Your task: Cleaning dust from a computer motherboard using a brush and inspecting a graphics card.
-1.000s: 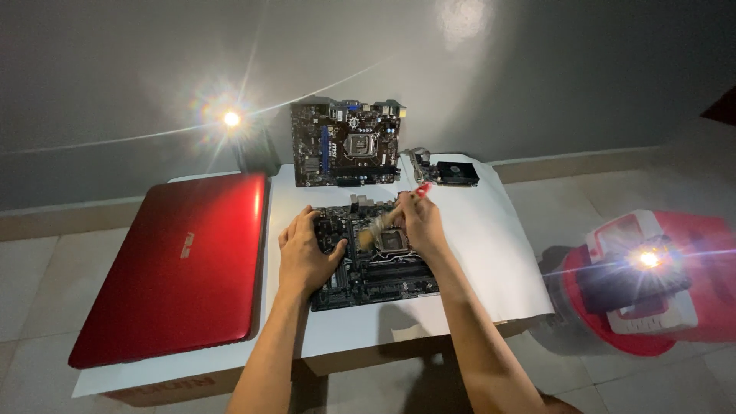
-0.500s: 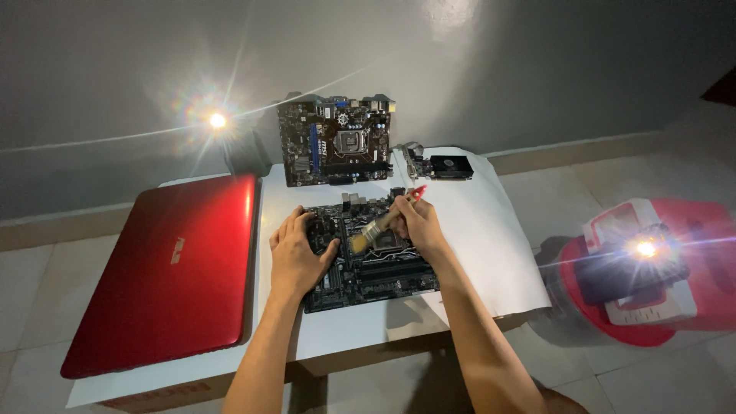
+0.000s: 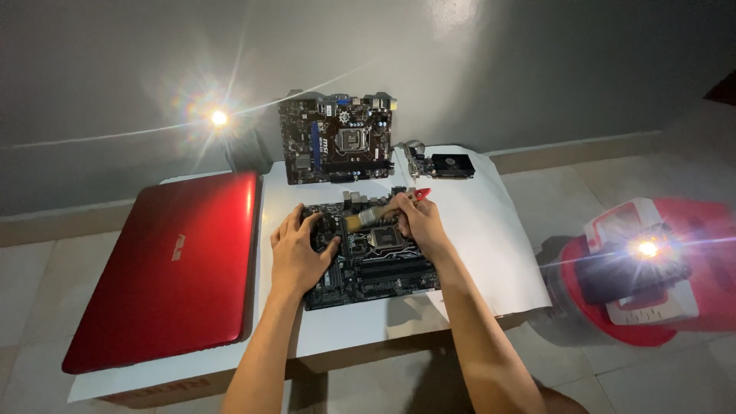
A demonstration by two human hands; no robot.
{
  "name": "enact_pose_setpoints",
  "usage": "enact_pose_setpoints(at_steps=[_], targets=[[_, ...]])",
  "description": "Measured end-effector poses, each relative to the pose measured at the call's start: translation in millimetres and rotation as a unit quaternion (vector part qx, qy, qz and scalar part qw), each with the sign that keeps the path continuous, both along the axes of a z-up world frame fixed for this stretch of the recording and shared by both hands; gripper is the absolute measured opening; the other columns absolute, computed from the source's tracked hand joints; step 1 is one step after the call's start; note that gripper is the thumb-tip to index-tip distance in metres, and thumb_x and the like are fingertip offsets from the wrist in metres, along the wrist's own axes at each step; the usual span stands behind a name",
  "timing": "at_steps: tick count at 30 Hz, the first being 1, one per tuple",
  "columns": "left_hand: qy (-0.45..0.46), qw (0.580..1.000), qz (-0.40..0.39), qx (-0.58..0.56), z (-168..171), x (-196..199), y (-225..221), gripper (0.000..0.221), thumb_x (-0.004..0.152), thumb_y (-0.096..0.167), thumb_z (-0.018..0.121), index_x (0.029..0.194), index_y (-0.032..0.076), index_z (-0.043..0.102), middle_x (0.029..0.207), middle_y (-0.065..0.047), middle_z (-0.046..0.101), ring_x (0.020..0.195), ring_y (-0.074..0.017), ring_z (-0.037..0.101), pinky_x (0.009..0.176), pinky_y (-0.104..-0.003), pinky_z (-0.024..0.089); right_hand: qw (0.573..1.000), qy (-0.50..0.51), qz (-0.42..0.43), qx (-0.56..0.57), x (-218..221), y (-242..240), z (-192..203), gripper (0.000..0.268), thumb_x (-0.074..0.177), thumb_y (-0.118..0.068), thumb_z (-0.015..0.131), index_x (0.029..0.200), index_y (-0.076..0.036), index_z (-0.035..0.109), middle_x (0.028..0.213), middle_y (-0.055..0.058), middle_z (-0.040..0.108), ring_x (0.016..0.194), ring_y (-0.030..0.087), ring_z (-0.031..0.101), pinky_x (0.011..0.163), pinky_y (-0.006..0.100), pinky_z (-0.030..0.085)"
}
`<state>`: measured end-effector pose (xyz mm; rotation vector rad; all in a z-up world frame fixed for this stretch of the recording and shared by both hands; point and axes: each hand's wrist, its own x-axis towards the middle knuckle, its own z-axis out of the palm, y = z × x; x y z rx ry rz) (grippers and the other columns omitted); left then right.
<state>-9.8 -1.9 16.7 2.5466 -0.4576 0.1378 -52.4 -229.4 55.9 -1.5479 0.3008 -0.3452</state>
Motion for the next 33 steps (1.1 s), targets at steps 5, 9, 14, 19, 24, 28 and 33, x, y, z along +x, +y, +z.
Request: enact_pose_setpoints(at_steps=[5, 9, 14, 19, 24, 28, 33], targets=[[0.003, 1.000, 0.001, 0.005, 3.3, -1.8, -0.7, 0.061, 0.085, 0.050, 0.075, 0.137, 0.020, 0.063, 0.156, -0.011, 0.045, 0.145, -0.0326, 0.042, 0.117, -0.049, 0.028, 0.999, -0.013, 0.019, 0.038, 5.8, -9.7, -22.4, 0.037, 0.104, -0.025, 0.058, 0.074, -0.005, 0.069, 0.044, 0.010, 0.050, 0.035, 0.013, 0.040, 0.044, 0.024, 0.031], [0.003, 1.000, -0.003, -0.008, 5.9, -3.6, 0.1, 0.061, 0.086, 0.050, 0.075, 0.137, 0.020, 0.063, 0.156, -0.013, 0.044, 0.144, -0.0353, 0.042, 0.116, -0.051, 0.028, 0.998, -0.019, 0.023, 0.048, 5.3, -5.5, -17.4, 0.044, 0.102, -0.025, 0.058, 0.065, -0.004, 0.067, 0.038, 0.007, 0.042, 0.035, 0.010, 0.031, 0.042, 0.023, 0.026], [0.018, 1.000, -0.007, -0.011, 9.8, -3.7, -0.5, 0.058, 0.089, 0.047, 0.071, 0.139, 0.019, 0.062, 0.157, -0.014, 0.043, 0.146, -0.0341, 0.039, 0.117, -0.050, 0.026, 0.997, -0.039, 0.042, 0.044, 4.5, -6.3, -22.1, 0.034, 0.103, -0.023, 0.058, 0.078, -0.004, 0.070, 0.049, 0.010, 0.054, 0.039, 0.012, 0.041, 0.047, 0.024, 0.033], [0.020, 0.999, -0.011, -0.027, 0.1, -0.4, 2.4, 0.047, 0.094, 0.028, 0.061, 0.140, 0.016, 0.060, 0.159, -0.013, 0.040, 0.147, -0.0335, 0.036, 0.118, -0.049, 0.023, 0.993, -0.036, 0.109, 0.022, 4.2, -5.0, -19.8, 0.041, 0.103, -0.026, 0.058, 0.068, -0.006, 0.067, 0.045, 0.006, 0.052, 0.040, 0.010, 0.037, 0.047, 0.025, 0.032], [0.029, 0.999, -0.005, -0.036, -2.0, -0.3, 2.2, 0.047, 0.093, 0.020, 0.054, 0.139, 0.018, 0.061, 0.161, -0.009, 0.039, 0.149, -0.0301, 0.035, 0.119, -0.047, 0.021, 0.994, -0.047, 0.102, 0.010, 3.1, -3.5, -10.6, 0.042, 0.106, -0.026, 0.054, 0.073, -0.006, 0.068, 0.045, 0.004, 0.049, 0.039, 0.010, 0.040, 0.045, 0.023, 0.033], [0.026, 0.999, -0.011, -0.036, -2.7, 0.0, 3.9, 0.049, 0.091, 0.018, 0.054, 0.140, 0.018, 0.060, 0.160, -0.009, 0.038, 0.149, -0.0299, 0.033, 0.119, -0.046, 0.020, 0.994, -0.029, 0.093, 0.050, 17.7, -17.5, -50.8, 0.031, 0.103, -0.020, 0.057, 0.082, -0.003, 0.072, 0.050, 0.011, 0.059, 0.036, 0.012, 0.045, 0.041, 0.023, 0.034], [0.022, 0.999, -0.012, -0.026, -7.0, 2.4, 4.5, 0.053, 0.088, 0.013, 0.056, 0.141, 0.017, 0.059, 0.161, -0.010, 0.037, 0.149, -0.0298, 0.033, 0.119, -0.046, 0.020, 0.995, -0.017, 0.085, 0.046, 21.3, -21.4, -63.3, 0.033, 0.104, -0.025, 0.057, 0.086, -0.003, 0.073, 0.053, 0.012, 0.060, 0.038, 0.012, 0.047, 0.041, 0.022, 0.034]])
